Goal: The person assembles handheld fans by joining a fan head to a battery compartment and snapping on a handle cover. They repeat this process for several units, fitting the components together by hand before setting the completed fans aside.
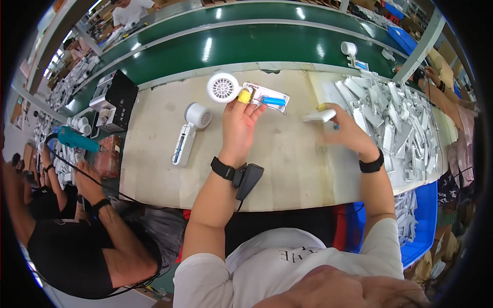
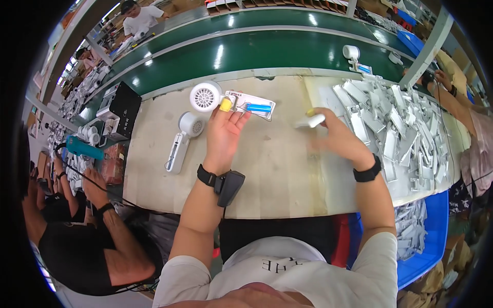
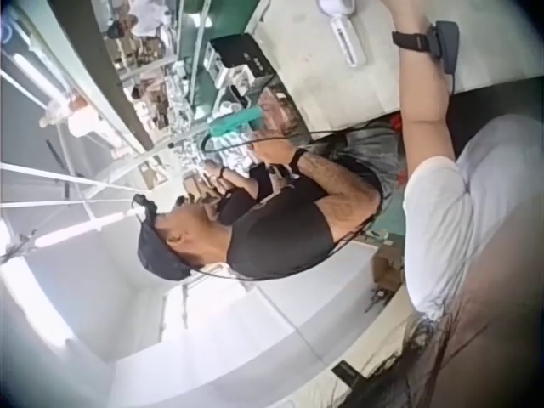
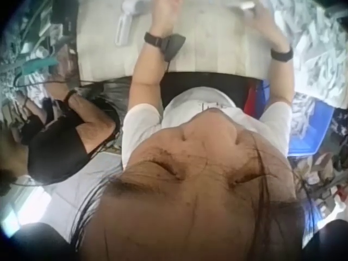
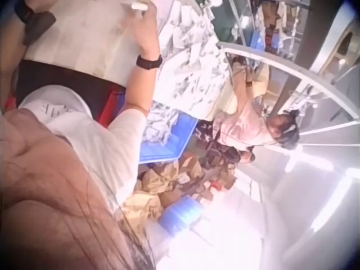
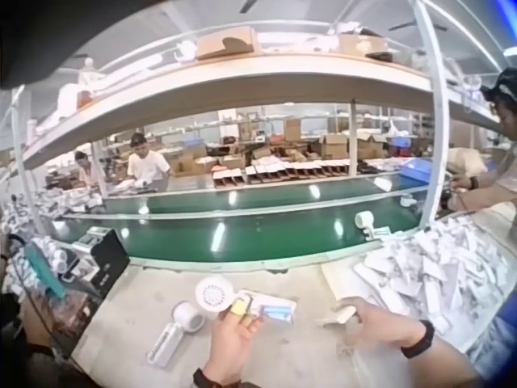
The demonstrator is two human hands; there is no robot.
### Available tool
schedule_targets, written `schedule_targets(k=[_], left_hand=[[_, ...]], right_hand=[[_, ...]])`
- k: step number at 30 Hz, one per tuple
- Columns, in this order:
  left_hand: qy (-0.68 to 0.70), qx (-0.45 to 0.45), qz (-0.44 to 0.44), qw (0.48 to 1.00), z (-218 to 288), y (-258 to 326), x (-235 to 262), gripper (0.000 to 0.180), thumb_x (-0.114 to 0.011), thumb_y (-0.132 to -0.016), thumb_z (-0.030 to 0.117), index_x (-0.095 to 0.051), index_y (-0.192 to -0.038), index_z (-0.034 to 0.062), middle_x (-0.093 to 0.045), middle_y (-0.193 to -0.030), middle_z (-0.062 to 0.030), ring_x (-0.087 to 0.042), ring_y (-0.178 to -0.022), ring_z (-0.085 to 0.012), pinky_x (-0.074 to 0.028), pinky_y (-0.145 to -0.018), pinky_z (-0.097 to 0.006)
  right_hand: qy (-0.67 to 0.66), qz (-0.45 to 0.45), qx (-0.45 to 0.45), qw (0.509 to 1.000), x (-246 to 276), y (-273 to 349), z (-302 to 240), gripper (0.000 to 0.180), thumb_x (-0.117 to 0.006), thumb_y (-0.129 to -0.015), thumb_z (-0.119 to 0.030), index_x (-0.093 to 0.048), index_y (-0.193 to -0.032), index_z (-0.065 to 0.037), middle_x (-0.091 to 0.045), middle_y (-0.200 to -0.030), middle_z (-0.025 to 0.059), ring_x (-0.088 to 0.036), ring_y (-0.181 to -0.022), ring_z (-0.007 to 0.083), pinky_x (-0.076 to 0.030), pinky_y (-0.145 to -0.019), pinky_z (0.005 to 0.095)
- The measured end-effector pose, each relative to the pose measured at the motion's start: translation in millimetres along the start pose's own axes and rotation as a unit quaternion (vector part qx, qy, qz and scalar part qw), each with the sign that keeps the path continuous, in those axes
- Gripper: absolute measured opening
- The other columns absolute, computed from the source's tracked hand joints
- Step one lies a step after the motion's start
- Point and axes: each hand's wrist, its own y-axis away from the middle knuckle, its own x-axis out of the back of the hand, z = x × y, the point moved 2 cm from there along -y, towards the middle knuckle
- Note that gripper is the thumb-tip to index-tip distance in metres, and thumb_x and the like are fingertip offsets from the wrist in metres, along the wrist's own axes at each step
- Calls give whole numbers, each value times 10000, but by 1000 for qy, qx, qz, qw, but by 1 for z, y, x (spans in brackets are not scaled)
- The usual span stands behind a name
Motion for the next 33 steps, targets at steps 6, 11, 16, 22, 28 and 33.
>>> schedule_targets(k=[6, 11, 16, 22, 28, 33], left_hand=[[-9, 16, -8, 1000, -7, 0, -6, 277, -493, -921, 183, -484, -1148, 25, -558, -1138, -104, -562, -1018, -184, -493, -826, -333], [-30, 16, -28, 999, -11, 0, -3, 303, -492, -915, 162, -473, -1177, 11, -545, -1176, -120, -561, -1028, -189, -490, -841, -330], [-27, 16, -44, 999, -16, 4, -8, 310, -485, -913, 149, -473, -1184, -2, -547, -1173, -117, -563, -1026, -190, -489, -847, -332], [3, -27, -18, 999, -11, 7, -7, 312, -507, -905, 146, -478, -1178, 0, -540, -1176, -105, -557, -1034, -199, -476, -869, -357], [9, -14, -20, 1000, -14, 5, -6, 292, -509, -906, 147, -484, -1165, 14, -540, -1174, -95, -553, -1041, -197, -468, -882, -358], [5, 14, -26, 1000, -24, 10, -13, 309, -512, -905, 146, -477, -1181, 12, -539, -1171, -95, -552, -1041, -190, -468, -877, -336]], right_hand=[[181, -33, 74, 980, 2, 29, 5, 627, -656, -716, -149, -392, -1271, -26, -526, -1170, 174, -509, -1090, 307, -408, -898, 341], [166, -38, -223, 960, -17, 9, -52, 523, -617, -783, -263, -448, -1221, -33, -521, -1159, 206, -564, -978, 305, -474, -751, 372], [311, -40, -3, 950, -72, -6, -51, 483, -625, -768, -261, -479, -1184, -65, -538, -979, 186, -572, -844, 342, -483, -684, 408], [255, 72, -41, 963, -51, -24, -24, 496, -628, -751, -182, -466, -1203, -55, -535, -981, 179, -559, -891, 349, -476, -743, 395], [63, 210, 105, 970, -25, -23, -35, 530, -660, -716, -76, -470, -1208, -29, -536, -1080, 181, -548, -975, 344, -454, -818, 358], [153, 201, 243, 937, -43, -18, -70, 545, -706, -649, -14, -531, -1164, -56, -564, -1129, 139, -518, -1094, 324, -450, -871, 371]])
